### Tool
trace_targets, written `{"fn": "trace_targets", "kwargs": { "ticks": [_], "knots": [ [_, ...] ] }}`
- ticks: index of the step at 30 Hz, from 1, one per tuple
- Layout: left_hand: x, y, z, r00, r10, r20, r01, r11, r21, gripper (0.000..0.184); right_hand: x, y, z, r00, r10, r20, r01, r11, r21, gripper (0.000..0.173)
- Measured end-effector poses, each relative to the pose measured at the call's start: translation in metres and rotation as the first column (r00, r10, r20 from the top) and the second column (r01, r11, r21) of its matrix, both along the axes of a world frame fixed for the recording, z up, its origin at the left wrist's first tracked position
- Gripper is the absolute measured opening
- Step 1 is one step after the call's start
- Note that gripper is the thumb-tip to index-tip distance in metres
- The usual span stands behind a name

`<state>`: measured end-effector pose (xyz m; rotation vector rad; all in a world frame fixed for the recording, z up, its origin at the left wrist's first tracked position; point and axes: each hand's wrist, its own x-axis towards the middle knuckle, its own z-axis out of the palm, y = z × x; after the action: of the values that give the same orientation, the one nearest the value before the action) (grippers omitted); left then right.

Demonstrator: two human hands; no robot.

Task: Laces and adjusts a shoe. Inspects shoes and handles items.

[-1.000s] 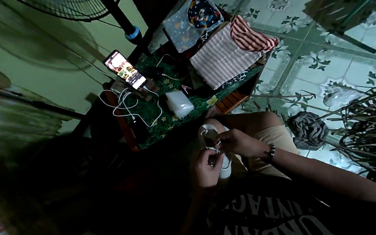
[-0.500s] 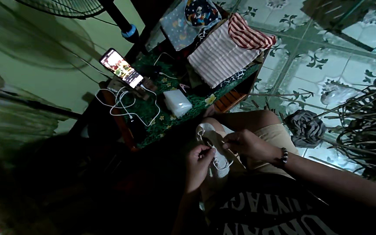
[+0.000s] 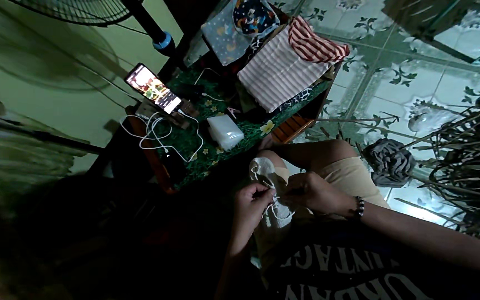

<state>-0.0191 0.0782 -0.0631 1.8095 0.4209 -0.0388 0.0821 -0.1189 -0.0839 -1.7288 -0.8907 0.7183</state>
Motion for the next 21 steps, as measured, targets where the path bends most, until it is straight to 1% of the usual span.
{"fn": "trace_targets", "kwargs": {
  "ticks": [11, 17, 21],
  "knots": [
    [0.003, 0.001, 0.000, 1.000, -0.026, 0.006, 0.026, 1.000, -0.008, 0.010, 0.009, 0.010, 0.010, 0.994, 0.037, 0.105, -0.028, 0.996, -0.084, 0.021],
    [0.003, 0.000, 0.000, 1.000, -0.021, -0.001, 0.021, 0.999, 0.043, 0.008, 0.010, 0.014, 0.015, 0.989, 0.082, 0.126, -0.068, 0.991, -0.115, 0.021],
    [0.004, -0.001, 0.001, 1.000, -0.008, -0.013, 0.009, 0.997, 0.071, 0.007, 0.009, 0.017, 0.020, 0.984, 0.106, 0.144, -0.079, 0.980, -0.183, 0.024]
  ]
}}
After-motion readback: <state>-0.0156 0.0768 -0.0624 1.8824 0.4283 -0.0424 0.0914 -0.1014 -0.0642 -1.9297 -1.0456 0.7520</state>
